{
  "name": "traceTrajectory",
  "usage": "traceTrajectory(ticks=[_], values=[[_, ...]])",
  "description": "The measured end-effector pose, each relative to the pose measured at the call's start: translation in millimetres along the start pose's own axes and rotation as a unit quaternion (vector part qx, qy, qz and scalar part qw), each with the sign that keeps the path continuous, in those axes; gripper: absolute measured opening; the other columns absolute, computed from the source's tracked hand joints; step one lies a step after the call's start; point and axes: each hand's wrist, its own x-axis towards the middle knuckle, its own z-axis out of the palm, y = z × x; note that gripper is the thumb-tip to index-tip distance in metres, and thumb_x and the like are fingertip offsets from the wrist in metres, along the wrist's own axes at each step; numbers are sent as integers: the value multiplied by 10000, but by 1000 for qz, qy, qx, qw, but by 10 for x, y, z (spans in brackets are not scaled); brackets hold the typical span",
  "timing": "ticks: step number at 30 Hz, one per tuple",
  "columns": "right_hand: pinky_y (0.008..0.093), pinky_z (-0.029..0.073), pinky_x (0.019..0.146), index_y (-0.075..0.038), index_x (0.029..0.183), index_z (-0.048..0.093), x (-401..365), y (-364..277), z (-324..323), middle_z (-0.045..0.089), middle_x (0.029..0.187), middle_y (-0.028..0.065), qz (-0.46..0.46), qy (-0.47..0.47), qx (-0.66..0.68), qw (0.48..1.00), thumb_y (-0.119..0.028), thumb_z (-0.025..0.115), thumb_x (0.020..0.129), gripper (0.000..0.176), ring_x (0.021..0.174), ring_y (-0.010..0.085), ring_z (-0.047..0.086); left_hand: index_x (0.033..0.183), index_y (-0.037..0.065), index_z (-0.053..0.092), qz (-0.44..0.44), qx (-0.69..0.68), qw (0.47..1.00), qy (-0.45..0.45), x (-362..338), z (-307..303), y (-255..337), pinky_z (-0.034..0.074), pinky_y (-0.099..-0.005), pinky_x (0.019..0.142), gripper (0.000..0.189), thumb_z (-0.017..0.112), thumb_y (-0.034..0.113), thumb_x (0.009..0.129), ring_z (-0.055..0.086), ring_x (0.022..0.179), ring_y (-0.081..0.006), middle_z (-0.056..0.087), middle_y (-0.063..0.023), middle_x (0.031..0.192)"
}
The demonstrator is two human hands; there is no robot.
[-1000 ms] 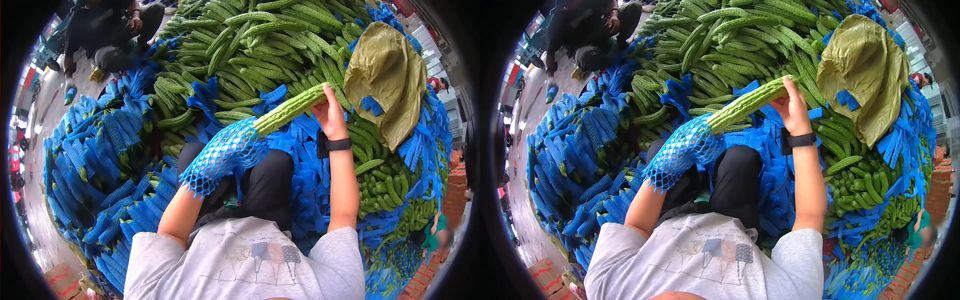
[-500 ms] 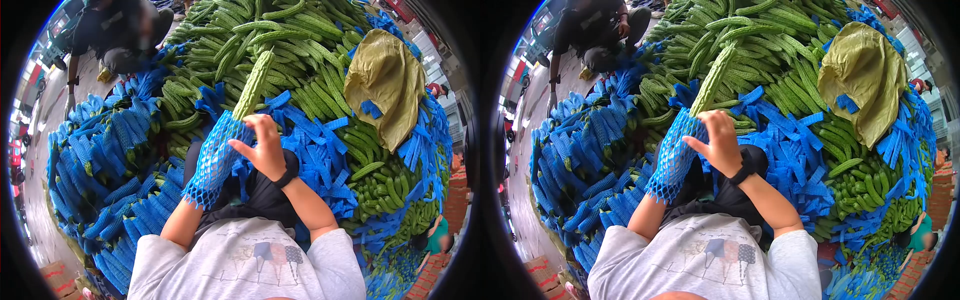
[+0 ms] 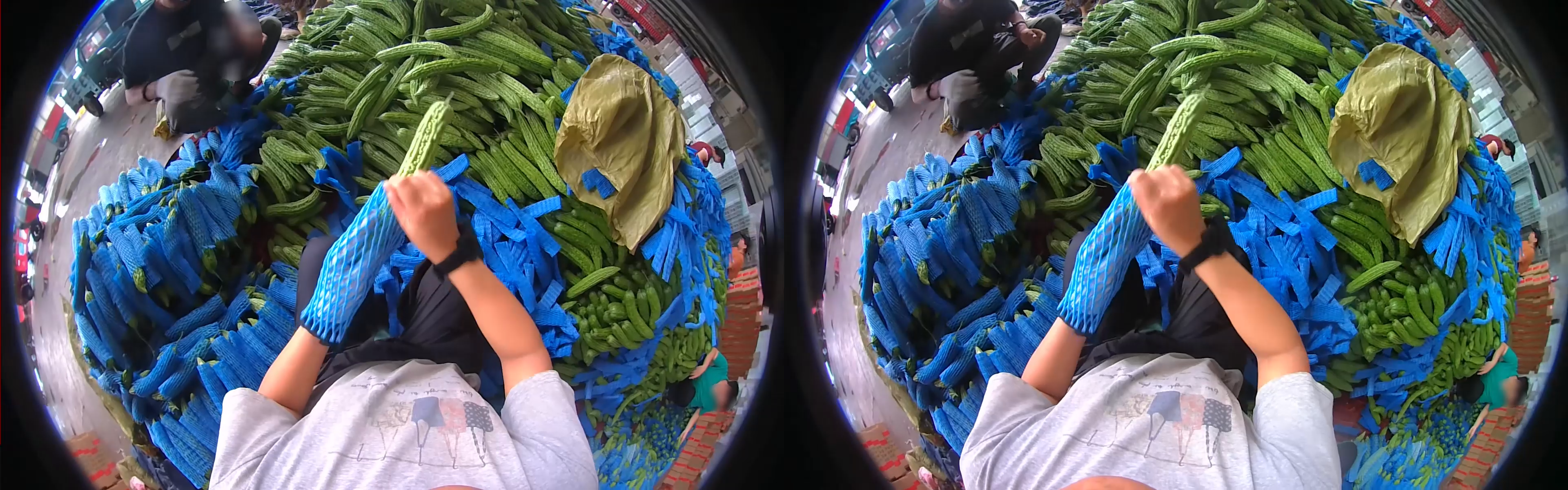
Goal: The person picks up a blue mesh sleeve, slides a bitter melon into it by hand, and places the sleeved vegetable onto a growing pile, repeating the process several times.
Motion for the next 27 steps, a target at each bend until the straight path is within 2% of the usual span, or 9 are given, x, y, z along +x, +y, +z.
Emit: traceTrajectory(ticks=[4,6,11,16,18,20,22,24,27], values=[[396,463,559,-51,893,569,132,665,-16,626,761,119,196,149,8,969,-124,588,907,77,625,309,586,1173,-48,594,-23,-212,976,38,-100,89,0,459,-286,882,309,589,-7,866,590,1032,-176,624,-114,1170],[279,409,494,-56,897,567,102,948,-76,584,685,39,281,213,75,933,-154,656,893,133,525,138,505,1153,-11,614,109,-10,994,-3,-66,-57,65,465,-303,884,317,603,-43,838,598,1063,-215,626,-120,1167],[253,427,604,-39,998,538,-80,997,-35,573,837,36,321,132,377,859,-241,696,872,286,681,129,522,1102,32,642,199,120,972,13,-117,-155,228,485,-349,870,343,671,-27,766,615,1043,-343,626,-180,1135],[425,342,1021,-26,1292,454,-6,883,-156,476,1278,173,94,90,85,988,-522,737,749,787,1205,333,436,1107,34,635,210,170,963,7,-133,-238,233,488,-368,875,343,670,14,766,599,1061,-363,613,-192,1150],[532,223,1082,-69,1334,445,116,682,-346,458,1366,121,-61,-75,7,995,-682,656,675,925,1283,337,396,1107,22,628,225,102,969,7,-115,-349,221,493,-354,856,324,671,24,786,622,1007,-324,628,-180,1118],[564,199,1100,-129,1333,461,116,519,-349,489,1356,73,-154,-189,-51,969,-574,697,679,826,1302,336,401,1099,10,622,133,0,991,-15,-226,-497,115,492,-335,842,283,663,37,820,629,948,-281,642,-170,1072],[562,205,1119,-122,1289,494,75,468,-263,544,1286,69,-162,-211,-74,961,-120,784,596,752,1259,310,453,1198,6,603,88,-95,991,-43,-272,-703,199,452,-344,932,384,678,76,828,602,1051,-247,626,-136,1181],[521,301,1078,-84,1224,548,70,475,-177,592,1152,93,-136,-212,-41,967,-83,760,629,633,1142,321,530,1313,44,520,36,-157,986,41,-372,-734,265,462,-348,920,483,656,120,855,576,1076,-212,589,-87,1235],[464,402,975,-47,1210,555,112,204,106,583,1133,144,-64,-168,46,983,-71,755,663,583,1102,341,533,1453,74,284,76,-517,829,198,-320,-693,63,457,-332,937,750,509,552,920,546,1092,-149,532,-52,1244]])
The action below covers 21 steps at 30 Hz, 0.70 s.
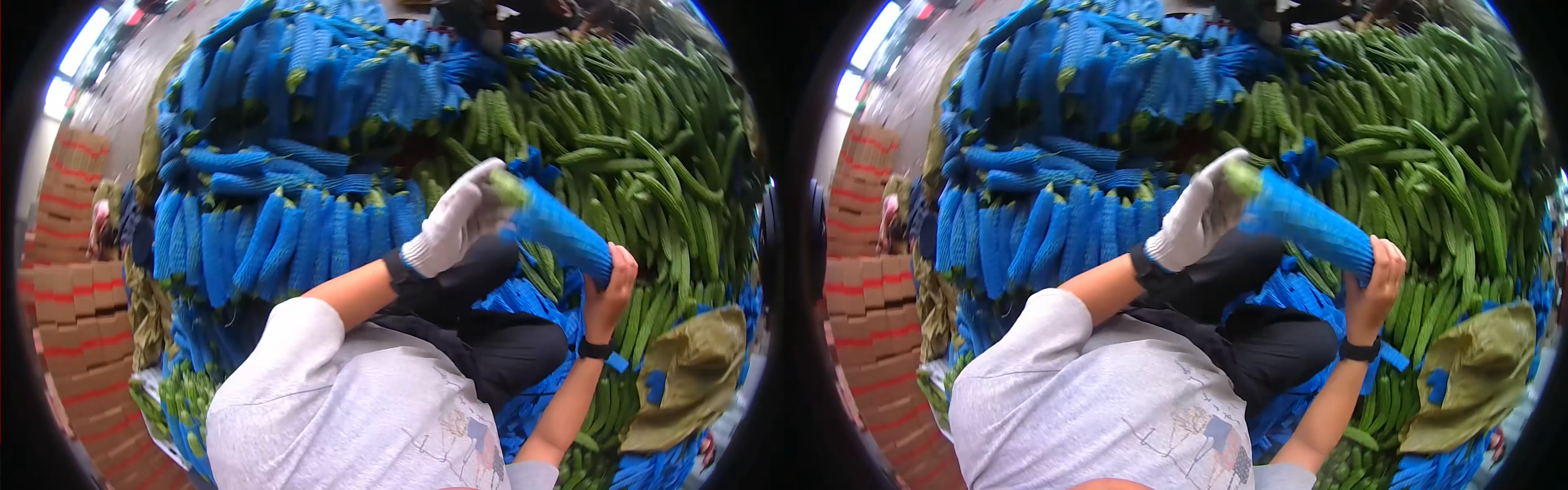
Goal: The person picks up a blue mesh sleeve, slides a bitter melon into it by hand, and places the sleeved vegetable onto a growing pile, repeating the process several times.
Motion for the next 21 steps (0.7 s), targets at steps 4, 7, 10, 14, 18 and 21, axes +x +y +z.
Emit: traceTrajectory(ticks=[4,7,10,14,18,21], values=[[445,432,927,-26,1210,547,263,-591,419,569,1116,167,-13,6,52,999,-80,757,706,549,1065,356,535,1474,96,234,53,12,994,92,4,-149,-169,416,-351,977,844,450,665,888,520,1145,-182,492,-59,1315],[438,428,931,-13,1226,527,362,-1136,690,544,1140,172,-103,-117,171,973,-91,770,713,573,1074,364,521,1498,162,151,106,37,989,100,-169,-7,-101,431,-410,981,734,584,320,928,528,1158,-245,486,-136,1312],[428,394,980,-8,1216,537,410,-1403,727,519,1195,170,-92,-178,254,946,-110,756,727,546,1125,354,495,1364,74,338,102,22,963,249,-272,-295,330,508,-388,850,561,617,164,886,620,926,-227,584,-145,1077],[421,408,966,-1,1106,604,352,-967,726,592,1101,176,-63,-203,234,949,-109,694,791,345,1083,353,530,1123,57,523,58,225,898,373,-700,-916,1207,530,-313,671,332,664,193,855,618,737,-155,605,-70,854],[399,454,873,16,1020,610,130,-396,668,613,1012,163,-17,-223,195,955,-48,657,809,226,979,332,575,1251,37,476,2,608,670,426,-1547,-1206,1994,502,-352,812,595,729,301,781,627,883,-228,635,-103,1004],[380,468,828,14,1004,609,-45,-119,624,615,958,161,52,-238,201,949,-49,632,834,183,911,320,593,1415,45,354,-112,756,506,399,-2110,-1368,2283,453,-390,936,786,720,273,758,587,1086,-352,597,-213,1183]])
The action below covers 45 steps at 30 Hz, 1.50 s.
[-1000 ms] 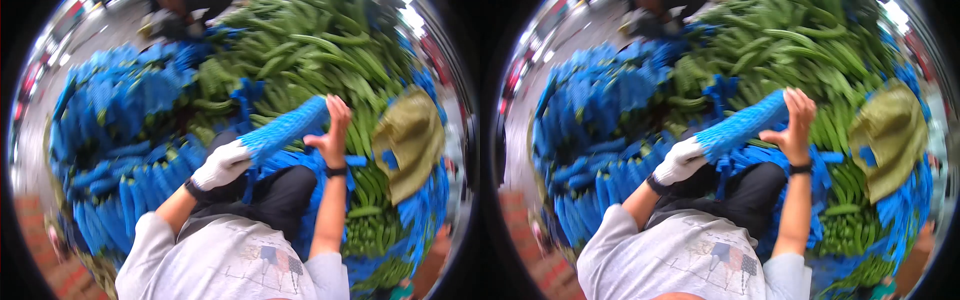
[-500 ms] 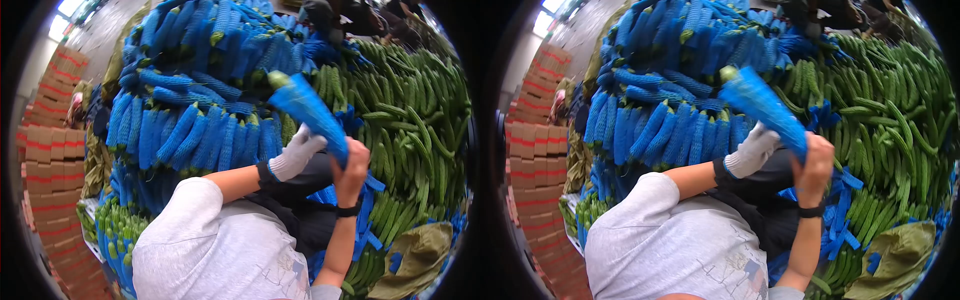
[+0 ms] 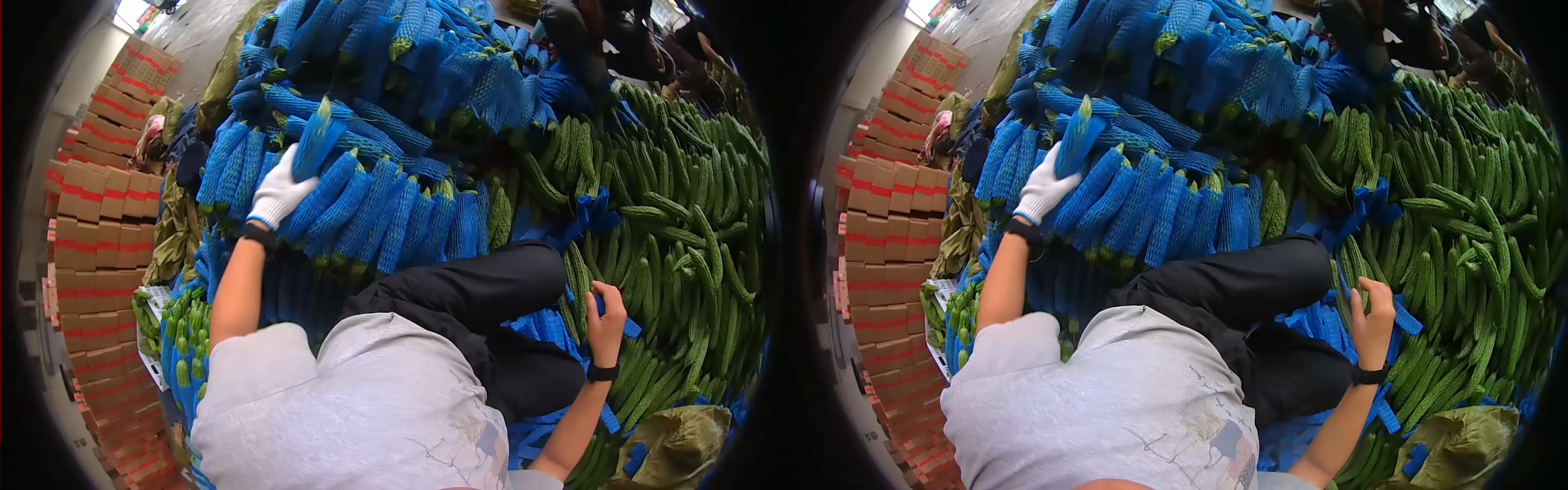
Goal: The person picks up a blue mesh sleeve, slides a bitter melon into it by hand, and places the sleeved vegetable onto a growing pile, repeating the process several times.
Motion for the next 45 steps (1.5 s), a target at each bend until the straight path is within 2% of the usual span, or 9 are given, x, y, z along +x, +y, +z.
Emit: traceTrajectory(ticks=[8,12,16,20,25,32,38,41,45], values=[[339,476,752,14,987,616,-160,269,-131,619,872,141,36,65,23,997,-60,612,863,144,814,282,612,1452,109,296,-7,267,963,28,70,730,-1112,455,-478,893,746,646,211,801,553,1036,-413,555,-249,1133],[317,487,763,7,996,641,-305,456,-218,656,915,136,61,94,15,994,-78,624,869,153,844,252,641,1460,87,292,43,173,984,-13,113,555,-1212,442,-443,919,785,668,185,778,545,1032,-407,552,-242,1099],[300,489,773,-1,1029,646,-447,925,-249,678,930,106,86,85,-5,993,-96,610,894,168,869,202,650,1448,67,318,91,91,985,112,-184,242,-1155,397,-405,1015,780,679,181,767,495,1176,-400,512,-252,1273],[259,485,762,9,1037,635,-522,1316,-132,670,924,62,160,12,81,984,-91,587,922,160,860,111,629,1435,46,343,-4,45,966,254,-896,-92,-1520,363,-369,1056,765,684,153,758,465,1256,-346,466,-225,1374],[334,489,737,15,1045,602,-699,1607,116,636,885,132,58,-155,-61,984,-61,610,877,184,785,235,616,1432,20,331,-225,47,919,320,-1993,46,-2381,317,-363,1092,776,677,155,750,430,1293,-337,431,-226,1408],[298,476,634,-2,1003,616,-1205,2247,334,618,765,72,219,-225,-38,949,-99,615,891,149,661,171,570,1469,92,262,-421,83,896,110,-2445,950,-2634,400,-434,1007,876,698,237,723,483,1202,-419,473,-273,1332],[259,463,641,-39,989,648,-1544,2166,162,611,754,35,336,-150,10,930,-204,556,939,195,663,105,545,1409,83,367,-304,165,938,-24,-2055,1003,-2744,439,-457,977,759,717,181,743,521,1155,-428,521,-278,1273],[286,489,683,-28,979,638,-1555,1863,53,631,765,70,338,-145,-35,929,-198,587,911,190,710,149,598,1390,111,396,-521,303,794,-85,-1623,1018,-2391,483,-451,948,526,533,208,892,566,1147,-378,554,-181,1273],[278,497,674,-14,1011,622,-1686,1627,-78,658,825,62,362,-117,-25,924,-164,611,899,188,730,132,622,1336,135,443,-431,410,779,-198,-1705,1442,-3794,480,-423,950,457,492,275,903,585,1131,-324,582,-127,1262]])
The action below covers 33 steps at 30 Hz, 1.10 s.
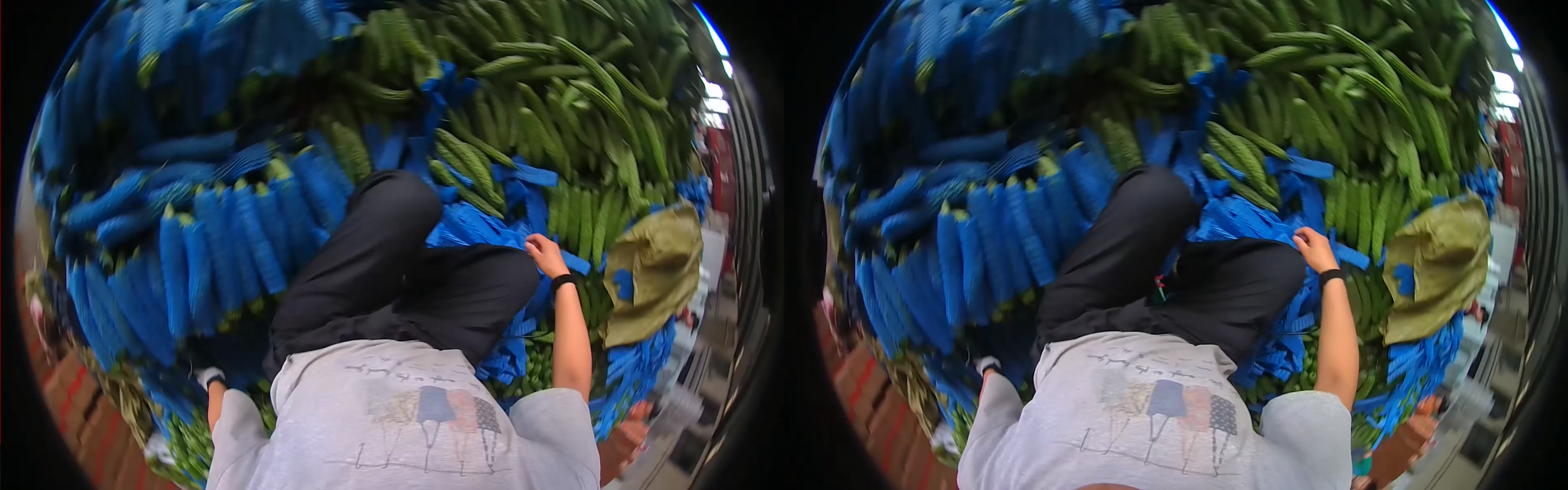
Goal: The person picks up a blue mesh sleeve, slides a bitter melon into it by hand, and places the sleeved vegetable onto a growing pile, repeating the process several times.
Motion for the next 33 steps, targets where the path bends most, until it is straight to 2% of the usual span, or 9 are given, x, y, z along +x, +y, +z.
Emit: traceTrajectory(ticks=[6,11,12,17,18,19,24,25,33], values=[[277,506,681,-17,961,646,26,316,91,655,835,51,22,-13,74,997,-151,651,866,164,734,122,620,1135,199,667,278,412,858,-126,437,174,143,471,-427,958,403,500,482,901,604,1096,-285,645,-84,1169],[323,502,737,-40,914,665,617,412,478,633,876,93,-163,-135,45,976,-232,754,789,246,819,224,622,1022,0,668,461,158,865,-120,-354,-291,244,514,-410,778,366,525,311,894,670,893,-309,686,-188,986],[330,501,738,-39,962,654,785,341,571,632,901,96,-187,-157,49,968,-293,775,772,340,819,228,619,1033,42,661,314,69,913,-253,-1329,-1077,671,511,-426,763,392,464,361,920,666,838,-335,677,-218,909],[420,491,801,-47,1084,593,1329,190,1279,608,1009,160,-319,-250,-72,911,-535,721,737,612,948,348,595,944,-51,665,516,231,805,-180,-1561,-1445,1139,550,-387,667,432,506,350,936,694,741,-267,700,-166,853],[437,492,793,-66,1052,603,1387,317,1536,606,1001,156,-349,-250,-71,900,-444,693,786,471,944,359,592,908,-74,674,198,-9,904,-379,-2378,-2026,1539,566,-374,695,467,529,369,927,701,741,-258,705,-160,844],[451,493,783,-88,1041,616,1392,251,1560,609,1009,147,-319,-286,-122,895,-368,664,816,362,938,362,595,886,-67,685,219,-1,908,-356,-2953,-2487,1778,575,-356,703,484,551,398,911,703,716,-253,703,-162,816],[433,474,824,-42,981,666,1321,392,1206,638,973,199,-265,-255,4,930,-414,526,928,401,943,369,594,1188,31,626,415,-106,751,-502,-2663,-1747,2024,443,-315,913,452,522,377,917,626,988,-207,670,-121,1115],[437,471,809,-32,969,659,1238,485,1141,632,944,201,-274,-191,31,942,-415,523,936,407,933,362,591,1241,41,592,660,50,682,-310,-2295,-1370,2040,414,-324,963,463,526,362,914,585,1082,-215,642,-121,1180],[282,489,613,-30,992,590,572,713,251,613,810,38,58,191,322,925,-151,671,832,216,684,135,578,1160,44,632,542,13,752,-376,-1488,-601,2583,435,-339,893,405,508,353,928,583,982,-227,651,-105,1146]])
